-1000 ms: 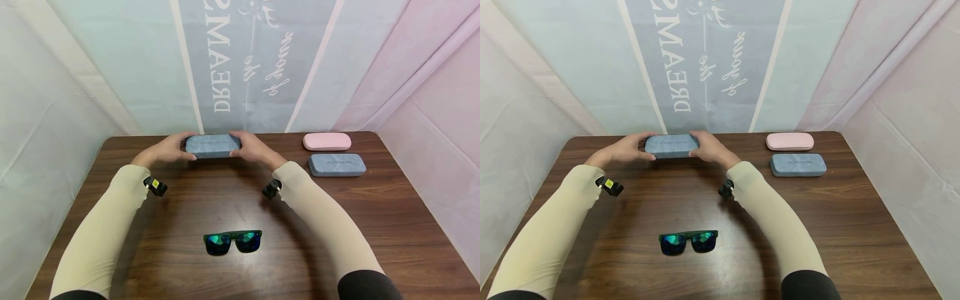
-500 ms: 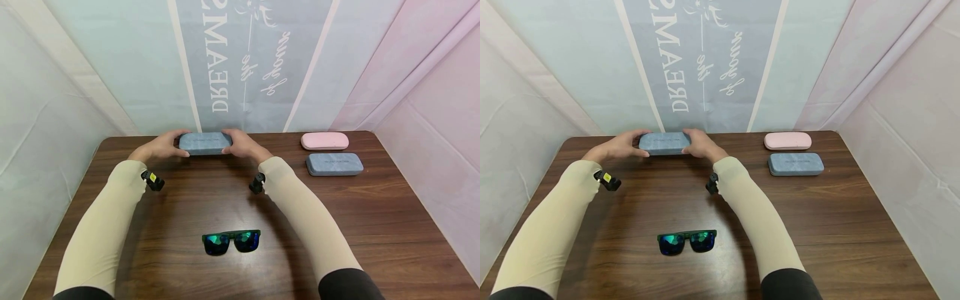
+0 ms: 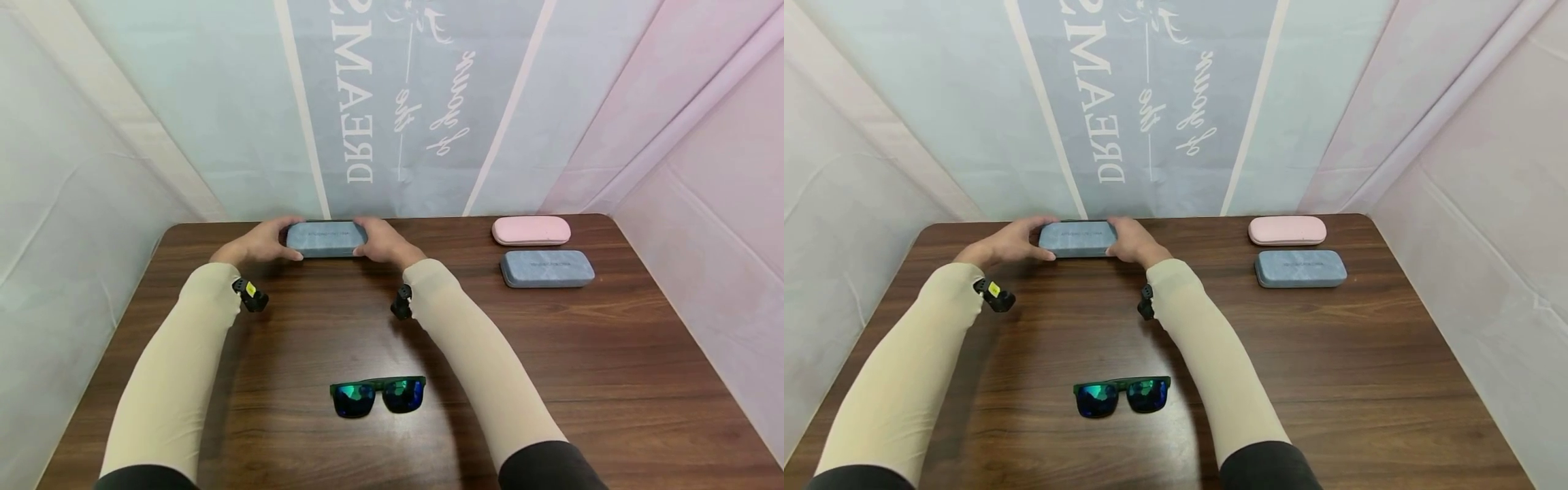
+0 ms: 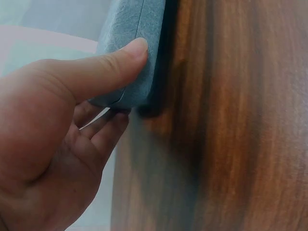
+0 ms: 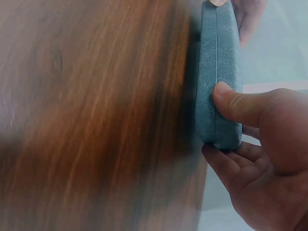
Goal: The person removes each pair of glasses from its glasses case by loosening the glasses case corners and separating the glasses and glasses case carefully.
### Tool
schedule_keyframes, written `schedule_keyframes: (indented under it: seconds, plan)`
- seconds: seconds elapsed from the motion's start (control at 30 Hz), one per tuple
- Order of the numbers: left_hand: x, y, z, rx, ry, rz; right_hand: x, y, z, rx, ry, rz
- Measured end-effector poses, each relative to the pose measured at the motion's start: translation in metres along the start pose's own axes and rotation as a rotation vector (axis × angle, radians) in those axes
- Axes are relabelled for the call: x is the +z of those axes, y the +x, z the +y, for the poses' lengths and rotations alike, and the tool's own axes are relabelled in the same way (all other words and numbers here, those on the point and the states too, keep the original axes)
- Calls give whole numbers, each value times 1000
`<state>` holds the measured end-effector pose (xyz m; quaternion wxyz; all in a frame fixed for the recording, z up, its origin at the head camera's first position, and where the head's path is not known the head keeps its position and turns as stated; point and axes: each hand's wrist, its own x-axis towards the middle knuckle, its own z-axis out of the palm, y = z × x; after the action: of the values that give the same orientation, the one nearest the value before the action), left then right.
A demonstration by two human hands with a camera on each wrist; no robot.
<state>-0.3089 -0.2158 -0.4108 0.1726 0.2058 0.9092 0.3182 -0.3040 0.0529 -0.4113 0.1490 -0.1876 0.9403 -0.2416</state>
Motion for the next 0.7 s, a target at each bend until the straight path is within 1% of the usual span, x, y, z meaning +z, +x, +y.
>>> schedule_keyframes:
  seconds: [0.1, 0.17, 0.4, 0.57, 0.7]
  plan:
    - [2, 1, -4, -23, 48, 10, 4, 3, -1, 16, -10, -7]
    - [3, 3, -6, -28, 58, 16, 7, 4, 0, 25, -14, -4]
    - [8, 7, -11, -55, 51, 22, 9, 6, 2, 35, -5, 10]
    - [10, 8, -11, -57, 61, 21, 9, 6, 4, 25, 0, 12]
    - [10, 8, -9, -70, 58, 37, 8, 7, 4, 34, 17, 26]
